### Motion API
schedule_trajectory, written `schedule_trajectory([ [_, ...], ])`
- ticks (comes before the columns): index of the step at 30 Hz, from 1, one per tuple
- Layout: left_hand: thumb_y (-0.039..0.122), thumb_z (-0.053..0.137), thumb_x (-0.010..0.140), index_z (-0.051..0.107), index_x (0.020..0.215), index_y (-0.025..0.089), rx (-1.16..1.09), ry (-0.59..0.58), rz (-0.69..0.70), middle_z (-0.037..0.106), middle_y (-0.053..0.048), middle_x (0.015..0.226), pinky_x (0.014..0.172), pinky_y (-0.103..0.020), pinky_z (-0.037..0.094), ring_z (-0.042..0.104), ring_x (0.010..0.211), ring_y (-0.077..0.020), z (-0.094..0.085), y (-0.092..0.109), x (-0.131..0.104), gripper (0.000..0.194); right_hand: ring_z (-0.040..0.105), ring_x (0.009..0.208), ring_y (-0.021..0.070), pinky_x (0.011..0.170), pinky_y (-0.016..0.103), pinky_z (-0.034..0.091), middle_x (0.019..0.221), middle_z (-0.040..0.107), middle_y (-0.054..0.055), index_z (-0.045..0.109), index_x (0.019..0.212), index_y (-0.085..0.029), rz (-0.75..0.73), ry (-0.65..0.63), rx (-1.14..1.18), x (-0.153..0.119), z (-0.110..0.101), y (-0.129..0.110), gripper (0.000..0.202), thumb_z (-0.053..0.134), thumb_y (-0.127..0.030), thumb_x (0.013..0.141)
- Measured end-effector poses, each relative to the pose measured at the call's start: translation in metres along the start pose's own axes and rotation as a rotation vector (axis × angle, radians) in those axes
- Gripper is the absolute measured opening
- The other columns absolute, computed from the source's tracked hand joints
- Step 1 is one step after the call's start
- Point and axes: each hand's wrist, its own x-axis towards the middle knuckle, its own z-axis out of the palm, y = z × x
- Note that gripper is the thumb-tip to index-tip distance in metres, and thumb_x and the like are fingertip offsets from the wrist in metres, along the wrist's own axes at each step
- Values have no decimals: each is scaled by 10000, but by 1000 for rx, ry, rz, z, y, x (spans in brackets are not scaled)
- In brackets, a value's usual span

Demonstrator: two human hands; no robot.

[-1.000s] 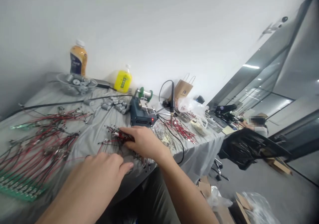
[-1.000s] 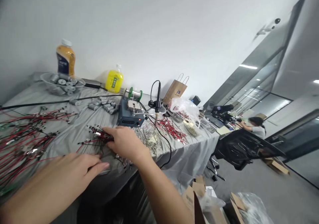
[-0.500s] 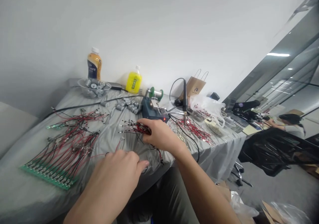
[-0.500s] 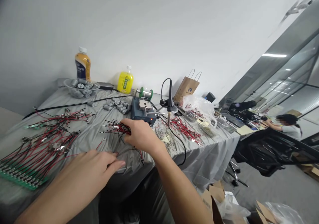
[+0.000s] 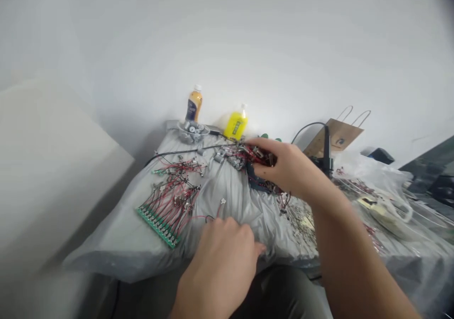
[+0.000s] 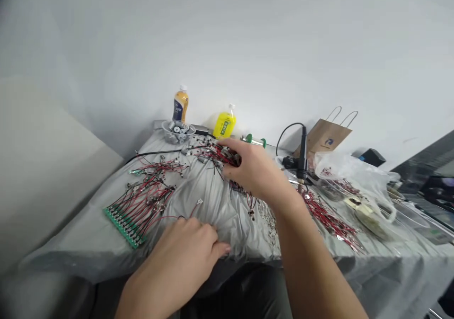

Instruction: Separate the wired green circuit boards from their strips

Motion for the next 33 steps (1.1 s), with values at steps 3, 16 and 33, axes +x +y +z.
schedule_trajectory([
  [3, 394, 620, 1076, 866, 907, 187, -25, 1, -2, 857, -136, 911, 758, -490, 644, 821, 881, -386, -1, 1, 1, 363, 606, 661, 164, 668, 331, 464, 935, 794, 41, 773, 1386, -214, -72, 26, -3, 24, -9, -12, 629, 670, -189, 766],
  [16, 359, 705, 1035, 886, 899, 188, -109, -47, -9, 854, -135, 858, 720, -436, 657, 838, 836, -362, 0, -1, 5, 284, 724, 1110, 241, 1039, 408, 544, 1259, 790, 66, 726, 1363, -192, -487, -408, 11, 134, 90, -50, 504, 788, -107, 870],
  [33, 385, 679, 1046, 872, 899, 145, -112, -40, 15, 856, -175, 920, 796, -492, 666, 833, 911, -393, -4, -4, 3, 341, 742, 1193, 272, 1078, 523, 593, 1344, 749, 111, 650, 1449, -177, -366, -451, -13, 121, 75, -37, 431, 739, -286, 1042],
])
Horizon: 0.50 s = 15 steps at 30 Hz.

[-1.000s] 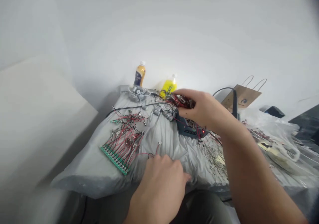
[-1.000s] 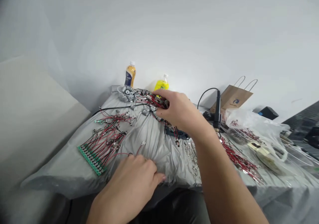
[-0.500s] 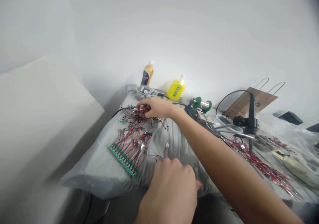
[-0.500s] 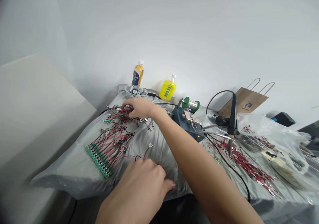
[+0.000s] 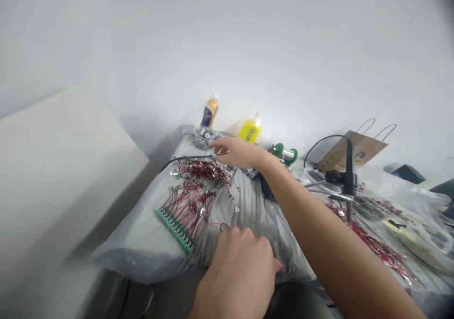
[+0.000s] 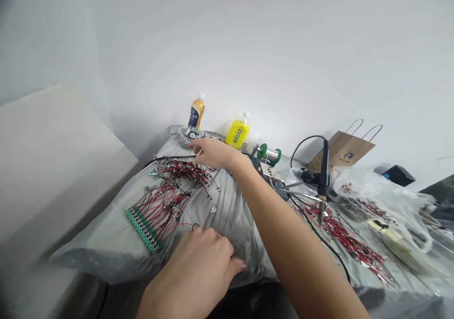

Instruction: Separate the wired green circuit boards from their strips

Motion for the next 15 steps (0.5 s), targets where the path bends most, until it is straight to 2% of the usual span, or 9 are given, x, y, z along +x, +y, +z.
schedule_trajectory([
  [3, 416, 667, 1053, 868, 923, 139, 3, 10, 5, 854, -180, 936, 826, -505, 660, 827, 949, -401, 1, -1, -1, 365, 748, 1136, 261, 1039, 518, 611, 1254, 762, 89, 722, 1287, -165, -21, -6, -35, -2, 17, -1, 308, 749, -355, 1046],
  [7, 436, 658, 1057, 871, 940, 136, 10, 15, 25, 852, -183, 935, 827, -496, 651, 824, 962, -406, 3, -2, -3, 386, 732, 1179, 261, 1065, 514, 598, 1276, 758, 86, 738, 1246, -173, -80, -23, -37, -6, 31, -3, 262, 758, -333, 1039],
  [12, 385, 647, 1066, 876, 963, 223, -5, 22, 52, 864, -139, 987, 787, -440, 644, 829, 934, -347, -9, 1, -17, 299, 739, 998, 220, 938, 427, 600, 1159, 779, 73, 732, 1271, -170, 26, 63, -48, -34, 10, -10, 261, 732, -272, 1031],
  [15, 390, 598, 1077, 864, 1002, 323, -76, 35, 141, 868, -60, 1021, 938, -433, 651, 813, 1031, -308, -17, -9, -42, 284, 703, 838, 192, 804, 339, 525, 970, 805, 51, 813, 1063, -183, 68, 29, -62, -63, 5, -17, 128, 735, -196, 963],
])
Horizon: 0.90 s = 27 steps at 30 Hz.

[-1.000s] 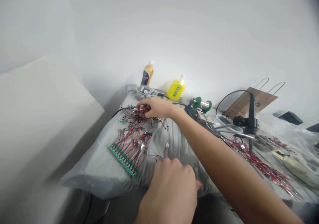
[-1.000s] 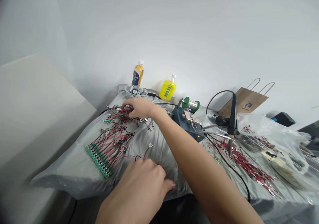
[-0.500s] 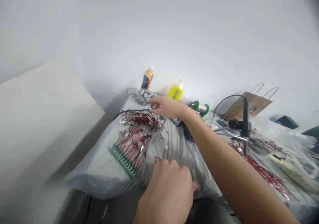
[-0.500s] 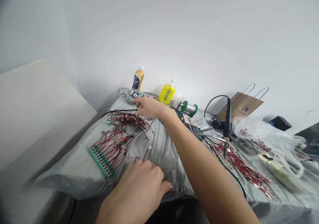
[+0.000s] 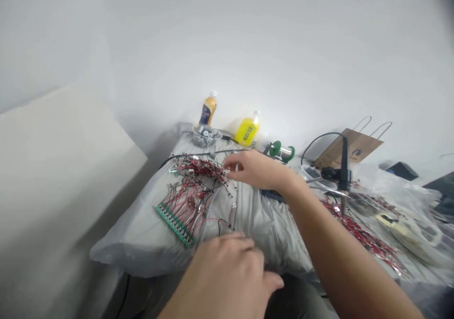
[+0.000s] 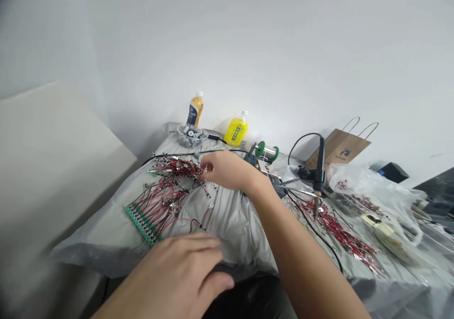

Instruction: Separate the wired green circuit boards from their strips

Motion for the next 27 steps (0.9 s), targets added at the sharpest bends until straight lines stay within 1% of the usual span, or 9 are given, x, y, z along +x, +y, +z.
schedule_trajectory([
  [4, 473, 522, 1047, 863, 1100, 380, 13, 136, -203, 837, -20, 1287, 884, -484, 661, 797, 1108, -354, -4, -35, -46, 358, 683, 722, 179, 674, 295, 448, 816, 795, 11, 831, 933, -218, 0, -123, 20, -35, 15, -3, 110, 765, -144, 884],
  [5, 552, 487, 1036, 856, 1122, 415, 30, 249, -253, 842, 4, 1273, 836, -483, 659, 803, 1085, -359, -6, -47, -56, 403, 694, 740, 187, 682, 295, 455, 831, 799, 11, 828, 946, -218, -1, -126, 26, -43, 20, -5, 136, 762, -121, 876],
  [7, 613, 497, 1016, 821, 1207, 475, 57, 455, -507, 842, 58, 1272, 935, -528, 620, 789, 1130, -373, -13, -67, -72, 401, 726, 846, 206, 755, 304, 491, 933, 815, 25, 819, 1003, -216, -9, -83, 38, -54, 28, -11, 200, 719, -75, 902],
  [10, 556, 440, 1047, 794, 1287, 357, 96, 523, -742, 836, -7, 1289, 953, -554, 566, 751, 1165, -429, -27, -81, -86, 472, 729, 1034, 219, 917, 328, 521, 1119, 798, 59, 792, 1121, -205, -25, 57, 63, -65, 41, -38, 232, 594, -114, 1042],
  [12, 633, 367, 1039, 797, 1246, 325, 174, 574, -794, 851, -72, 1212, 858, -557, 576, 760, 1060, -455, -33, -79, -90, 568, 719, 1060, 239, 961, 359, 530, 1143, 773, 82, 767, 1177, -197, -32, 139, 70, -67, 55, -65, 205, 578, -238, 1109],
  [14, 696, 346, 999, 809, 1145, 359, 199, 670, -815, 866, -71, 1122, 780, -532, 576, 767, 964, -441, -34, -68, -92, 592, 694, 1144, 294, 1007, 413, 537, 1191, 755, 104, 734, 1249, -188, -69, 166, 69, -64, 73, -92, 254, 678, -366, 1077],
  [17, 679, 394, 1002, 811, 1067, 373, 136, 705, -817, 868, -28, 1154, 845, -492, 576, 772, 1051, -399, -36, -43, -92, 522, 674, 1181, 369, 1017, 486, 536, 1218, 751, 145, 739, 1207, -160, -95, 162, 60, -59, 96, -117, 337, 789, -422, 1001],
  [22, 410, 469, 1035, 823, 1123, 256, 166, 612, -818, 861, -48, 1138, 965, -495, 553, 752, 1170, -390, -46, -12, -90, 396, 728, 1020, 314, 900, 419, 531, 1030, 783, 92, 777, 960, -198, -118, 193, 68, -61, 106, -108, 84, 783, -275, 994],
  [27, 373, 460, 1072, 832, 1129, 272, 176, 630, -690, 847, -58, 1235, 958, -471, 592, 786, 1120, -330, -30, -7, -92, 390, 741, 965, 290, 856, 409, 502, 959, 795, 71, 797, 897, -223, -95, 376, 95, -78, 100, -95, 173, 687, -127, 989],
])
